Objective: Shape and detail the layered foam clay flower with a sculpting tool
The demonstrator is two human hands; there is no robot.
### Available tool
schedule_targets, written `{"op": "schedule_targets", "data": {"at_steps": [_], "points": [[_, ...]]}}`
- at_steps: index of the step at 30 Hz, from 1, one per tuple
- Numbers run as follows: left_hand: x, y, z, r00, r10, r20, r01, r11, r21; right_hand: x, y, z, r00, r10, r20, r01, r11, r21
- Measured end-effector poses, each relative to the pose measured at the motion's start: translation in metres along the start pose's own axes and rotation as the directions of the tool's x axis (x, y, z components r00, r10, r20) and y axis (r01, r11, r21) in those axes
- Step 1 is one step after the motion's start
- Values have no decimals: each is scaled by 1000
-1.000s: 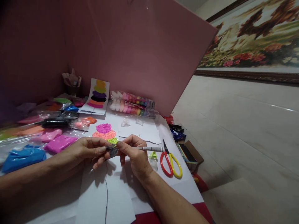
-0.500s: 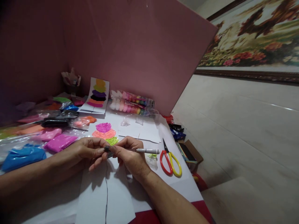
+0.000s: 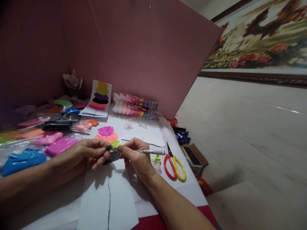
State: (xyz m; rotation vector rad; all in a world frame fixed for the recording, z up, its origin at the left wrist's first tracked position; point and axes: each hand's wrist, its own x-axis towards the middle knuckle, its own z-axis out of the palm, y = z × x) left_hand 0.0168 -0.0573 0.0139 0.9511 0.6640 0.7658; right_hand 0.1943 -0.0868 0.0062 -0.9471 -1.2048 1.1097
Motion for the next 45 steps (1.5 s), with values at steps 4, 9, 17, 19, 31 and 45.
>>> {"op": "schedule_targets", "data": {"at_steps": [4, 9, 17, 19, 31, 45], "points": [[0, -2, 3, 999, 2, 44, -2, 1000, -7, 0, 3, 1, 1000, -15, 17, 14, 999, 45], [-2, -4, 5, 987, -14, 163, 18, 1000, -23, -2, 3, 5, 1000, 31, 1, -31, 998, 46], [-4, -4, 5, 983, -37, 180, 38, 999, -1, -4, 4, 7, 998, 41, 50, -44, 997, 68], [-4, -5, 5, 984, -30, 175, 28, 1000, 11, -4, 3, 7, 996, 55, 71, -60, 996, 65], [-4, -4, 4, 993, -32, 117, 35, 999, -22, -2, 2, 2, 990, 88, 114, -98, 992, 83], [-6, -1, 6, 992, -51, 116, 42, 996, 80, -6, 1, 7, 994, 66, 91, -62, 997, -50]]}}
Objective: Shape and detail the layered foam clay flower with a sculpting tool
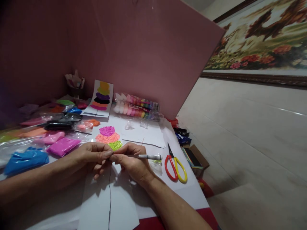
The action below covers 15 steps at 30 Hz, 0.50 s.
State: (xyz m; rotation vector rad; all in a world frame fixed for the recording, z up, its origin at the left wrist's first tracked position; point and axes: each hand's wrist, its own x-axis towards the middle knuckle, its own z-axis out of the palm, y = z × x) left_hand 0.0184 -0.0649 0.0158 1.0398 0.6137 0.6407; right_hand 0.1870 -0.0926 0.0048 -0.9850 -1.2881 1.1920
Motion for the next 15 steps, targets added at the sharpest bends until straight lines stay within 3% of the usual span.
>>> {"op": "schedule_targets", "data": {"at_steps": [7, 15], "points": [[4, 0, 1, 988, 84, -131, -48, 965, 257, 1, 0, -2, 999, -47, 25, 47, 999, -17], [4, 3, 4, 972, 104, -210, -42, 958, 283, 1, -7, -3, 997, -70, 12, 70, 998, 4]]}}
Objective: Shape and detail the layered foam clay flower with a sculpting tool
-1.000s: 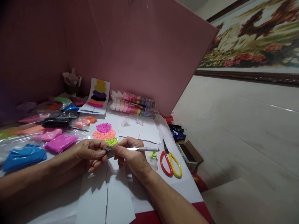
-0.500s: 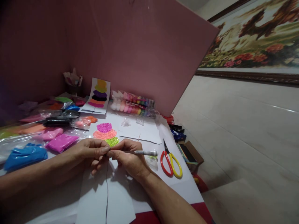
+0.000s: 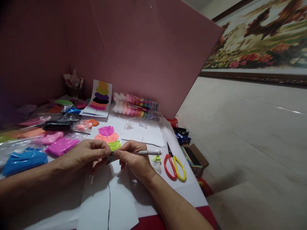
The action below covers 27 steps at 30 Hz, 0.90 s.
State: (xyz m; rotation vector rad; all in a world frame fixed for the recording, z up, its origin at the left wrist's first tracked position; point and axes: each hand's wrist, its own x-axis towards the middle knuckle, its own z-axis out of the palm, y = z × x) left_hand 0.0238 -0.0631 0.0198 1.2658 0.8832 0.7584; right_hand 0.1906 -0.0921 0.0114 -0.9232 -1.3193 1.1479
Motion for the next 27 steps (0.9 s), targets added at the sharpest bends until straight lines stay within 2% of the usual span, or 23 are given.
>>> {"op": "schedule_targets", "data": {"at_steps": [9, 15, 19, 24, 27], "points": [[3, 0, -9, 999, 33, -36, -39, 980, -194, 3, -4, -7, 998, -49, -36, 48, 998, -27], [2, -2, -7, 993, 26, 111, 6, 961, -278, 2, -2, -5, 999, -47, -17, 46, 999, -10], [2, -5, -6, 976, 49, 214, 15, 956, -292, 1, -2, -4, 999, -39, -9, 39, 999, -17], [1, -2, -4, 980, 21, 199, 34, 963, -268, 1, -3, -2, 999, -24, -21, 23, 999, -32], [0, -1, -2, 988, -4, 153, 22, 993, -119, -1, 0, -1, 1000, -11, 4, 11, 999, -48]]}}
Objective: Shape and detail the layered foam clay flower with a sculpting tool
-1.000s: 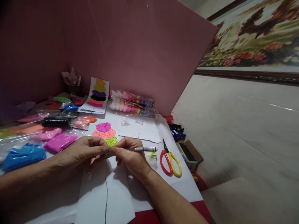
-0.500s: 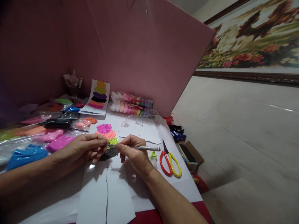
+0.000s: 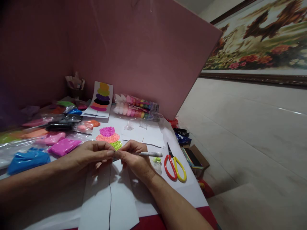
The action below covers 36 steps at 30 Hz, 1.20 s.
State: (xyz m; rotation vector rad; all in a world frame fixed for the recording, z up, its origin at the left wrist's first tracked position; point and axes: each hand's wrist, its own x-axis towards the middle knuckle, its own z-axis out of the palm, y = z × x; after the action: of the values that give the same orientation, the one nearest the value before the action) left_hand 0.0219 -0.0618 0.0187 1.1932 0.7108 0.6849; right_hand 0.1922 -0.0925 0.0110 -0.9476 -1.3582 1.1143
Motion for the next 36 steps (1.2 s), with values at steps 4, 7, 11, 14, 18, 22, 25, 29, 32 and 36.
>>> {"op": "schedule_targets", "data": {"at_steps": [4, 7, 11, 14, 18, 22, 25, 29, 32, 36], "points": [[-1, 1, 0, 997, -3, -73, 17, 982, 189, -1, 6, 0, 998, 24, 51, -24, 1000, -8], [-4, 3, 1, 997, -17, -77, 35, 972, 231, -1, 8, 0, 997, 23, 69, -25, 999, 31], [-5, 5, 4, 997, -35, -71, 49, 980, 195, 2, 8, 1, 998, -5, 58, 0, 996, 84], [-3, 5, 3, 995, -25, -101, 43, 983, 179, 5, 7, -4, 1000, -9, 22, 7, 997, 81], [3, 5, -8, 983, 21, -181, -9, 998, 67, 10, 4, -15, 996, -52, -78, 59, 994, 88], [5, 5, -15, 983, 64, -172, -72, 997, -39, 11, -1, -17, 990, -93, -105, 103, 991, 88], [3, 4, -12, 994, 43, -101, -49, 997, -51, 9, -2, -13, 993, -87, -80, 94, 992, 87], [0, 2, -7, 997, 33, -75, -38, 997, -72, 7, 0, -9, 996, -65, -55, 70, 994, 86], [-1, 1, -5, 1000, 18, 2, -18, 997, -77, 4, 1, -6, 999, -39, -19, 40, 998, 54], [-2, 1, -3, 998, 3, 58, -8, 996, 93, 0, 2, -1, 1000, 2, 17, -2, 1000, 19]]}}
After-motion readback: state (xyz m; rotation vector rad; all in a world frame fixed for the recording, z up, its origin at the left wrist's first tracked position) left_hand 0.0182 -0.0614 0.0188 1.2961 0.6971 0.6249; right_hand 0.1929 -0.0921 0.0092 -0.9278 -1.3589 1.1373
